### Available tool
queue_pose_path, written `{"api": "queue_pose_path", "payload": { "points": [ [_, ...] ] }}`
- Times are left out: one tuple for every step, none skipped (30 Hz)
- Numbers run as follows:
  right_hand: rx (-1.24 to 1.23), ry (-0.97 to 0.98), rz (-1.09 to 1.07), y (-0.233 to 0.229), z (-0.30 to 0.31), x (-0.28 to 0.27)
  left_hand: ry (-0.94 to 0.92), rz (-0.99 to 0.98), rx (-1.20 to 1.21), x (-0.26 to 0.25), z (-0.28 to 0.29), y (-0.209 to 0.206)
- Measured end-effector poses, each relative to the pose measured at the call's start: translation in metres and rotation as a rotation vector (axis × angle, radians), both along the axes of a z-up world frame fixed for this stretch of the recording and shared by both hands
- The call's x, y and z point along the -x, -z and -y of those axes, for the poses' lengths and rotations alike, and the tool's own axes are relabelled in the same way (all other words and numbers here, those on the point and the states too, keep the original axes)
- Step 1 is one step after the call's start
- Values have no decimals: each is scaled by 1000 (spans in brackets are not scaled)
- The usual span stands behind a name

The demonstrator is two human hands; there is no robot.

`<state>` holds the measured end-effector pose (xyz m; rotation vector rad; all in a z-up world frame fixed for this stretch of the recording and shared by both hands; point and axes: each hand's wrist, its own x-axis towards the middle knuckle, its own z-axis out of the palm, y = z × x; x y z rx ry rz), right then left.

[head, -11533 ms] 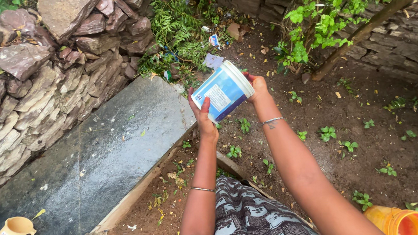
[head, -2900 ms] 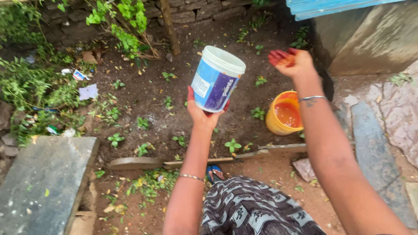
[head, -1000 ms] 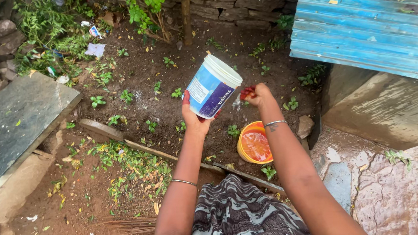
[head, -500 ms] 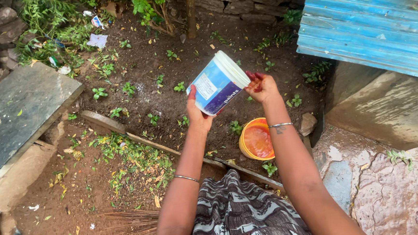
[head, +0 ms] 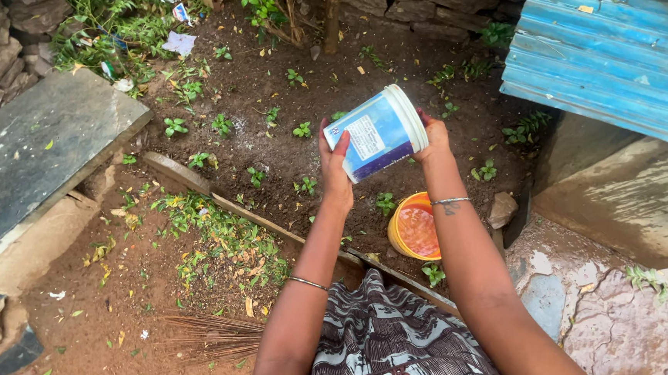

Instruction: The person uses a plastic container to pour water onto a red substance in their hand and flicks the resulting liquid onto the soil around small plants.

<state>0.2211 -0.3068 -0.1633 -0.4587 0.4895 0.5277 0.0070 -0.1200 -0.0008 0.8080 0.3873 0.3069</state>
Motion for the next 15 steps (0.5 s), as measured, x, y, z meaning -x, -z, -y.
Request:
{"api": "queue_pose_path", "payload": {
  "points": [
    [0, -3, -1, 0, 0, 0, -3, -1, 0, 0, 1, 0],
    [-11, -10, 3, 1, 1, 1, -15, -13, -8, -1, 1, 0],
    [-23, -17, 10, 0, 1, 0, -26, -22, -17, -3, 2, 0],
    [-23, -19, 11, -1, 0, -1, -28, -21, -17, -3, 2, 2],
    [-21, -18, 8, -1, 0, -2, -40, 8, -1, -3, 3, 4],
    [-20, -18, 6, -1, -1, -3, -52, 37, 15, -4, 3, 6],
    [-19, -18, 6, -2, -2, -4, -53, 37, 16, -5, 3, 8],
    [-18, -14, 31, -3, -3, -7, -49, 23, 67, -6, 2, 10],
    [-16, -10, 56, -5, -3, -10, -45, 9, 118, -8, 2, 13],
    [-16, -11, 57, -7, -3, -15, -46, 9, 118, -10, 2, 15],
    [-79, 45, -14, -9, -3, -19, -23, -22, 232, -13, 2, 18],
    [-142, 100, -86, -10, -3, -23, 0, -54, 345, -16, 2, 21],
    [-142, 101, -85, -10, -1, -24, 1, -53, 346, -17, 1, 24],
    [-112, 96, -139, -10, 3, -27, 40, -83, 383, -17, -1, 27],
    [-82, 89, -193, -11, 5, -29, 79, -111, 421, -18, -4, 29]
  ]
}}
